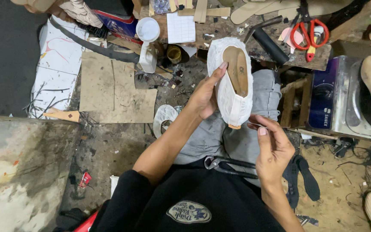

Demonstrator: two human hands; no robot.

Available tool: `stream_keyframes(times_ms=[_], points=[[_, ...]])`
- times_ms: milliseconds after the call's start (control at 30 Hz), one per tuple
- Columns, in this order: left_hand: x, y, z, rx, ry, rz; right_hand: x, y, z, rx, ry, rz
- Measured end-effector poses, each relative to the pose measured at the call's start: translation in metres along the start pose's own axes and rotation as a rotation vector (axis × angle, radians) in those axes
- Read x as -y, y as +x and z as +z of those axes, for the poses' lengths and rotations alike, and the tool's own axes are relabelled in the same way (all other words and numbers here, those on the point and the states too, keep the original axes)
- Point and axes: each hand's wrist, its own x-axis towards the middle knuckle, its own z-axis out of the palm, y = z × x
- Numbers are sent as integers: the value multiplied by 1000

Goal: The person sits on the floor and pulls a white fabric shoe upper over a wooden shoe last, smoothing and pressing it into place. They use pincers to grip the upper and a hammer to tap and set it around the last, turning the shoe to work different sides.

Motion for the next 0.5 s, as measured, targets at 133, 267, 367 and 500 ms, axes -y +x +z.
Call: stream_keyframes(times_ms=[133, 267, 367, 500], points=[[2, 0, -1, -6, 4, 45, 0, 1, -1, 31, -39, -42], [20, -17, 14, 10, 251, 490, -9, 5, 2, 86, -126, -89], [24, -31, 21, -19, 225, 463, -23, 10, 1, -27, 336, 82], [-1, -20, 13, 134, 241, 622, -37, 18, -19, 321, 1292, 524]])
